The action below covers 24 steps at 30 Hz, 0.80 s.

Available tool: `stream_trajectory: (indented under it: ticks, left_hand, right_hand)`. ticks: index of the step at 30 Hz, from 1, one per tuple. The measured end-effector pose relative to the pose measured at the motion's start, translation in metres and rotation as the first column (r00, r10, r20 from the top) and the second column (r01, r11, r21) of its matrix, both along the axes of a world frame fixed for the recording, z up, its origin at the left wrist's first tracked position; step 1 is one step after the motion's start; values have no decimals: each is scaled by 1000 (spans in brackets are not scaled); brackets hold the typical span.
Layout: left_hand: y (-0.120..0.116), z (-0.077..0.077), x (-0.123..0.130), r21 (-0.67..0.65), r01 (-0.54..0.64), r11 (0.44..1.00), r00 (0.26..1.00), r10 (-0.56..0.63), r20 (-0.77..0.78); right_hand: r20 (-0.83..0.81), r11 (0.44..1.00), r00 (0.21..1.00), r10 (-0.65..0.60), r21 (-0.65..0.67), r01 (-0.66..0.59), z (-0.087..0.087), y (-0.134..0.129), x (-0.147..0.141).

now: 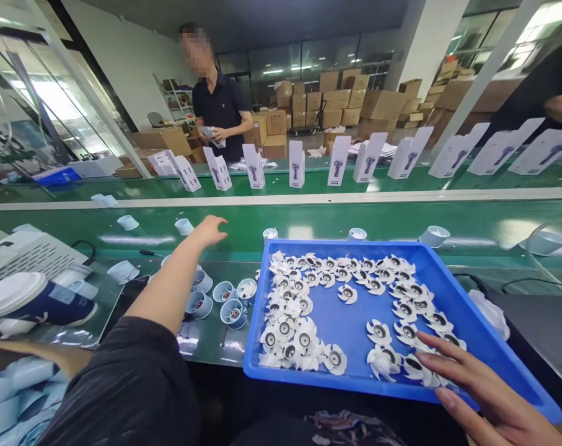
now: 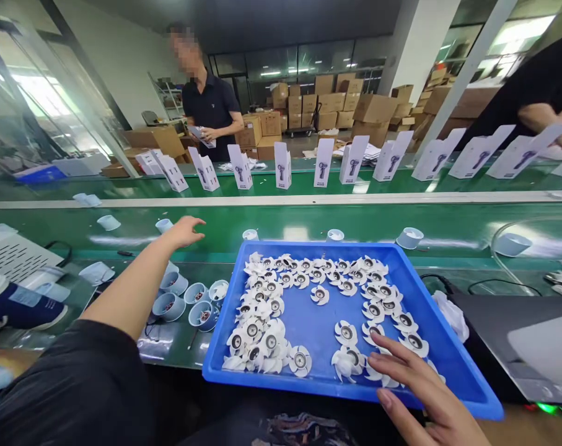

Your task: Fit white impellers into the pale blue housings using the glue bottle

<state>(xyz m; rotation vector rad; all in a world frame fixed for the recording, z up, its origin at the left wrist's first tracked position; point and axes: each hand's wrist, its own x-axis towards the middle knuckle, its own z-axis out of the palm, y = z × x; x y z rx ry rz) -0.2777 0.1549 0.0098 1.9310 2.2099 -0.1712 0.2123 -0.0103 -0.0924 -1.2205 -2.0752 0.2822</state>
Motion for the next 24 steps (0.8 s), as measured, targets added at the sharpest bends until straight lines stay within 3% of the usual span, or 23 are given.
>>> stream_trajectory:
  ticks: [3,5,10,14,18,21,24]
  left_hand:
    - [-16,-4,31,-248,135,959,990,-121,69]
    - [-33,-11,53,-322,195,926,981,-177,85]
    - [-59,-20,69,-266,209,941,976,-219,-11]
    - [-56,-21,58,-183,190,965,979,-201,-40]
    - [-49,-34,57,-94,153,984,985,-160,-69]
    - [-48,-38,55,-110,137,984,987,-145,-71]
    - [-54,-30,46,-158,89,983,987,-108,-115]
  right_hand:
    - [-45,996,997,67,54,-65,26,9,-23]
    - [-75,993,992,100,71,-95,37,15,-36]
    - [-107,986,983,151,90,-142,30,21,-37]
    - [-121,992,985,125,48,-120,12,19,-22]
    - [-149,996,985,87,-8,-89,10,14,-17]
    - [-166,996,984,70,-38,-77,13,11,-15]
    - [-173,998,984,36,-46,-45,8,7,-4]
